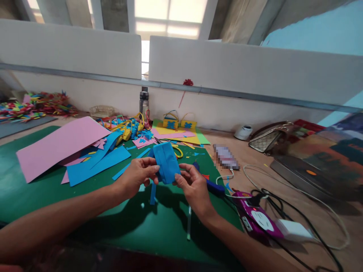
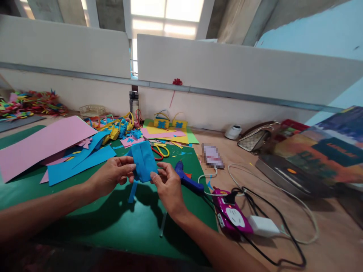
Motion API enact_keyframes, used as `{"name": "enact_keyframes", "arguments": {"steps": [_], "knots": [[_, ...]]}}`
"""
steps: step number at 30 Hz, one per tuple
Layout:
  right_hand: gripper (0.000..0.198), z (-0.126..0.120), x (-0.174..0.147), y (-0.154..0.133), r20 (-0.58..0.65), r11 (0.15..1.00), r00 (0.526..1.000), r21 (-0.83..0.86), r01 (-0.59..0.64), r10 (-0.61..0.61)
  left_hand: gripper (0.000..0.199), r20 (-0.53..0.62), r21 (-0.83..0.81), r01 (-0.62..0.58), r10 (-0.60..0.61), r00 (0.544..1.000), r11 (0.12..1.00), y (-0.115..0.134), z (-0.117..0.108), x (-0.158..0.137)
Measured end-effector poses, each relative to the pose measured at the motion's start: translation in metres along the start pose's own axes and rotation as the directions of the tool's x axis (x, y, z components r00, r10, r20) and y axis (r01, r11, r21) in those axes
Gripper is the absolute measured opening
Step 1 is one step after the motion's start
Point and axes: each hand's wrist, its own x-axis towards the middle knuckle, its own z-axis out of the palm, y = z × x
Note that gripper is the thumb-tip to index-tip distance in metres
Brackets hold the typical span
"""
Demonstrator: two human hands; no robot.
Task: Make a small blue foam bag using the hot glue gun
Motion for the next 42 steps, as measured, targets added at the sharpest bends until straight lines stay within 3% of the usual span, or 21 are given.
{"name": "enact_keyframes", "arguments": {"steps": [8, 15, 19, 23, 29, 42], "knots": [[0.031, 0.002, -0.003, 0.003, 0.07, 0.995, 0.997, -0.094, 0.029, -0.022, 0.031, 0.054, 0.08, -0.019, 0.015, 0.998, 0.997, -0.008, 0.0, 0.001], [0.028, 0.004, -0.003, -0.001, 0.071, 0.992, 0.997, -0.125, 0.026, -0.017, 0.018, -0.041, 0.082, -0.076, 0.08, 0.996, 0.994, 0.0, 0.0, 0.0], [0.024, 0.004, -0.004, -0.002, 0.121, 0.988, 0.992, -0.148, 0.039, -0.021, 0.023, -0.074, -0.009, -0.071, 0.07, 0.995, 0.997, -0.001, -0.004, 0.004], [0.023, 0.004, -0.006, 0.0, 0.163, 0.958, 0.986, -0.273, 0.09, -0.046, 0.034, 0.0, -0.191, -0.002, 0.002, 1.0, 0.982, -0.004, -0.006, 0.009], [0.025, 0.004, -0.008, 0.005, 0.215, 0.822, 0.974, -0.542, 0.174, -0.065, 0.044, 0.021, -0.233, 0.017, -0.012, 1.0, 0.972, -0.002, -0.004, 0.007], [0.005, 0.003, -0.011, 0.007, 0.309, 0.755, 0.943, -0.588, 0.29, -0.122, 0.031, 0.038, -0.332, -0.004, 0.018, 0.999, 0.943, 0.001, 0.002, -0.003]]}}
